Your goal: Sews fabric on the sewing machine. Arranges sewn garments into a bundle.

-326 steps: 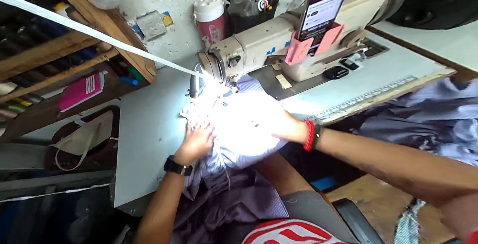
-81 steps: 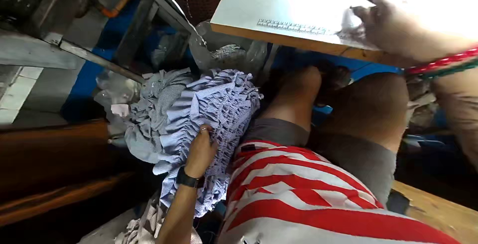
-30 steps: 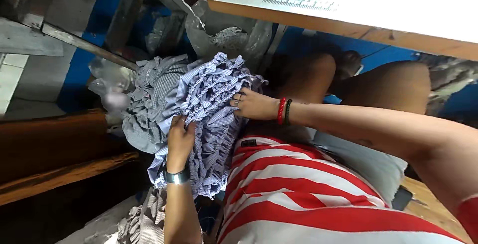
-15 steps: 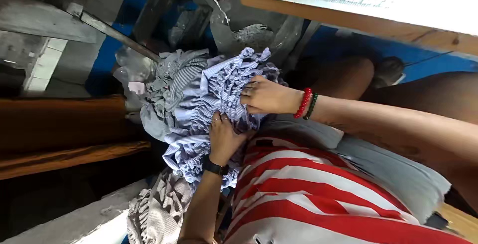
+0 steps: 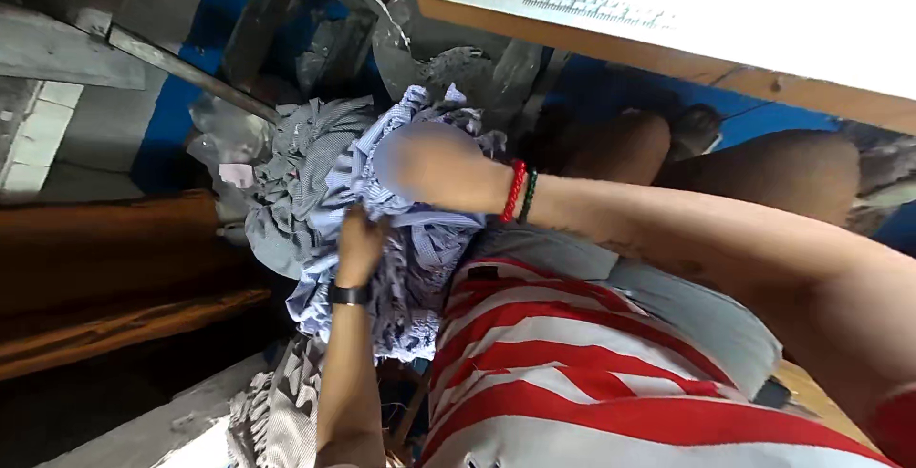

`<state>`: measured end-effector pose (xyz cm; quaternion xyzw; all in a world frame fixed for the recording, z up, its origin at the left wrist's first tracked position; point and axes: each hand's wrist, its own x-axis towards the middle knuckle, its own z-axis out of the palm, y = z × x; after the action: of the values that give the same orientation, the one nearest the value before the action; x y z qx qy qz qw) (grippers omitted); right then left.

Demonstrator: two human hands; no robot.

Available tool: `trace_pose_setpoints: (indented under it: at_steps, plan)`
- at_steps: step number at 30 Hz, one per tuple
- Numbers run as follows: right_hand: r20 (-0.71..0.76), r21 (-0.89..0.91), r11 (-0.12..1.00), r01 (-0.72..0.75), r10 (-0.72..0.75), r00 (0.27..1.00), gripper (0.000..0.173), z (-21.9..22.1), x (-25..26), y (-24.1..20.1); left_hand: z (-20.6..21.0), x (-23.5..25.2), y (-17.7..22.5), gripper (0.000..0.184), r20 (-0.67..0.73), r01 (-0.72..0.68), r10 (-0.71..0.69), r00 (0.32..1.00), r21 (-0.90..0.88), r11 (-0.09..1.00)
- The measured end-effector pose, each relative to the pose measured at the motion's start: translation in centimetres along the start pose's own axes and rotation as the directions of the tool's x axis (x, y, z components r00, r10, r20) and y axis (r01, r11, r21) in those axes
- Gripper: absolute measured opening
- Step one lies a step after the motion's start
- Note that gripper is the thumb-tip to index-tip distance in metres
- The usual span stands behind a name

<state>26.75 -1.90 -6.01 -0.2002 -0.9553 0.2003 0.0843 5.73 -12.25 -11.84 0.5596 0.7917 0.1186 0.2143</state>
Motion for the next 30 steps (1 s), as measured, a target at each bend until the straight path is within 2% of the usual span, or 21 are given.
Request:
trace_pose_setpoints:
  at_steps: [1,2,3,5,6,7,10,13,14,17,20,22,26,28,30]
  plan:
    - [-0.221,0.039,0.988,0.147,-0.135,0.966,0.014,3.8,-0.8,0.5,-1.2,0.5,-0.9,0.045,-0.017,0.005,-0.006,1.0,-0.058,0.998]
    - [-0.238,0.1,0.966,0.24,-0.211,0.948,0.012,6.3,-1.7,0.3,-2.0,0.9,-1.6,0.043,-0.03,0.02,-0.023,0.999,-0.097,0.995]
    - [-0.151,0.18,0.944,0.277,-0.251,0.956,0.014,8.2,-2.6,0.1,-2.7,1.1,-1.8,0.043,-0.034,0.031,-0.035,0.999,-0.114,0.993]
    - [0.105,0.176,0.963,0.204,-0.224,0.969,0.029,10.8,-3.4,1.0,-3.2,1.4,-1.4,0.041,-0.037,0.019,-0.024,0.999,-0.125,0.992]
    - [0.134,0.106,0.98,0.168,-0.181,0.974,0.034,12.1,-3.2,2.1,-3.2,1.4,-1.2,0.041,-0.033,0.007,-0.012,0.999,-0.126,0.992]
    - [0.102,0.046,0.989,0.142,-0.146,0.984,0.035,12.9,-2.8,3.4,-2.9,1.3,-1.1,0.041,-0.026,0.005,-0.008,1.0,-0.121,0.993]
    - [0.01,0.066,0.995,0.071,-0.071,0.997,0.025,10.5,-1.1,5.0,-2.0,1.8,-0.9,0.042,-0.004,0.025,-0.025,1.0,-0.118,0.993]
    - [-0.133,0.194,0.974,0.115,-0.09,0.987,0.011,7.7,-0.2,4.7,-1.4,2.1,-1.5,0.042,-0.025,0.026,-0.03,0.999,-0.142,0.989]
    - [-0.132,0.191,0.97,0.151,-0.127,0.983,0.009,7.9,-0.3,4.6,-1.4,2.0,-1.7,0.042,-0.032,0.025,-0.03,0.999,-0.154,0.988]
    - [0.049,0.04,0.978,0.205,-0.207,0.977,0.005,11.3,-1.7,3.6,-1.7,1.1,-1.6,0.043,-0.024,0.045,-0.05,0.998,-0.158,0.986]
    - [0.23,-0.05,0.983,0.174,-0.158,0.96,0.033,14.8,-2.3,3.3,-1.3,0.9,-1.4,0.046,-0.034,0.047,-0.052,0.998,-0.148,0.988]
    - [0.18,-0.055,0.985,0.161,-0.149,0.972,0.031,14.8,-1.7,3.4,-0.8,1.4,-1.3,0.048,-0.045,0.038,-0.045,0.998,-0.14,0.989]
    - [0.053,0.039,0.985,0.167,-0.169,0.984,0.02,10.8,-0.6,3.7,-0.1,0.5,-0.9,0.051,-0.098,-0.015,0.004,0.995,-0.114,0.993]
    - [-0.007,0.037,0.985,0.168,-0.168,0.986,0.019,8.8,0.1,4.1,0.0,-0.7,-0.2,0.066,-0.05,-0.051,0.045,0.998,-0.118,0.992]
    - [-0.052,0.017,0.988,0.153,-0.152,0.987,0.019,7.2,1.1,4.2,0.8,-2.1,1.1,0.098,0.017,-0.011,0.012,1.0,-0.057,0.998]
